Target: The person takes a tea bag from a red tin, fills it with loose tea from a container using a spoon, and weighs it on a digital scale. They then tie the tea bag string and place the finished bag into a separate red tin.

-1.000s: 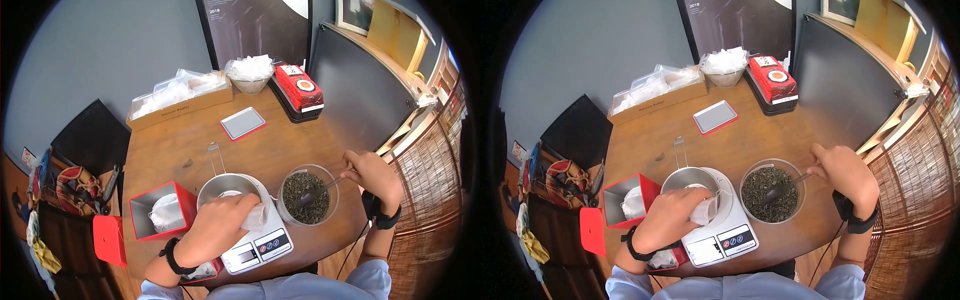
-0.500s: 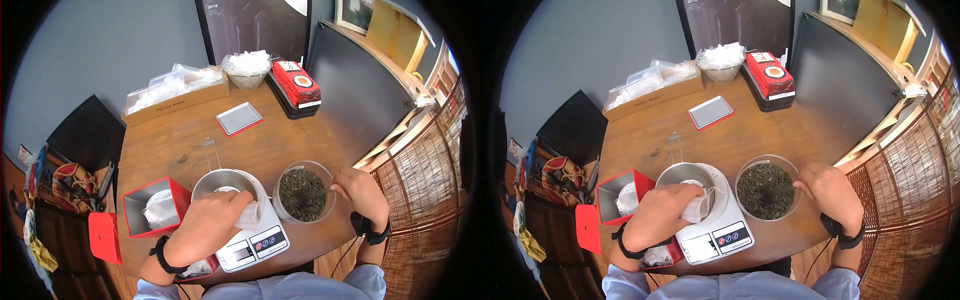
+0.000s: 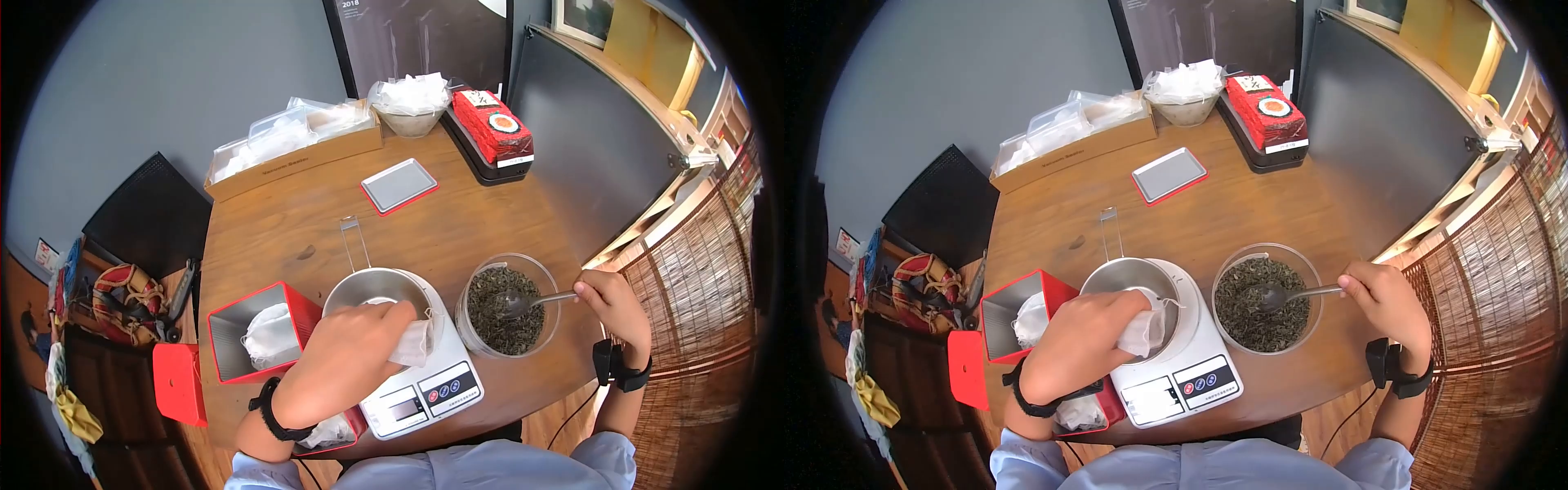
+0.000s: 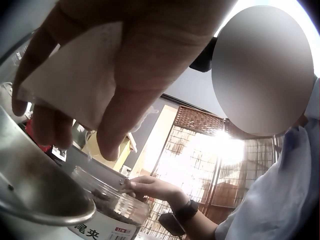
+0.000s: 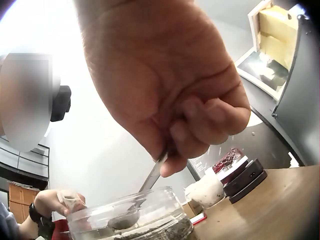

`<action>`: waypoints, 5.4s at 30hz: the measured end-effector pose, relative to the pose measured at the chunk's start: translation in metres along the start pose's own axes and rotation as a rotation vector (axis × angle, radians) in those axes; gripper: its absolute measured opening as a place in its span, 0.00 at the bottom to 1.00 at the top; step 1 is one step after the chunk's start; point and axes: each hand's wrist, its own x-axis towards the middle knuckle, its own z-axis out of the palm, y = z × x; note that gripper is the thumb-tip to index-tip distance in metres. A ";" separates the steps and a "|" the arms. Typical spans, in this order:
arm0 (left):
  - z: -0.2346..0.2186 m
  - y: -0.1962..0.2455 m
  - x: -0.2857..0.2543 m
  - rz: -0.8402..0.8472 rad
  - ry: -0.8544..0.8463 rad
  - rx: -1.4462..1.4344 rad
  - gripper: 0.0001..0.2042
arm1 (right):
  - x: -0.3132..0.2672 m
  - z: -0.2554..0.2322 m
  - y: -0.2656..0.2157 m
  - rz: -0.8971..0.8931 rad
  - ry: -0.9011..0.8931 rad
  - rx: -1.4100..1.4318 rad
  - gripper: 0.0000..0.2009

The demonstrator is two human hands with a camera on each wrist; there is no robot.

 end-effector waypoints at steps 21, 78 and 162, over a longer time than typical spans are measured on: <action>0.003 0.002 0.001 -0.008 0.083 -0.142 0.23 | 0.030 -0.021 -0.090 -0.288 -0.033 0.157 0.13; -0.002 0.016 0.000 0.143 0.100 -0.286 0.35 | 0.030 0.042 -0.129 -0.695 0.205 0.061 0.09; -0.061 -0.040 -0.111 -0.179 0.150 0.475 0.12 | 0.035 0.075 -0.078 -0.398 0.050 -0.236 0.24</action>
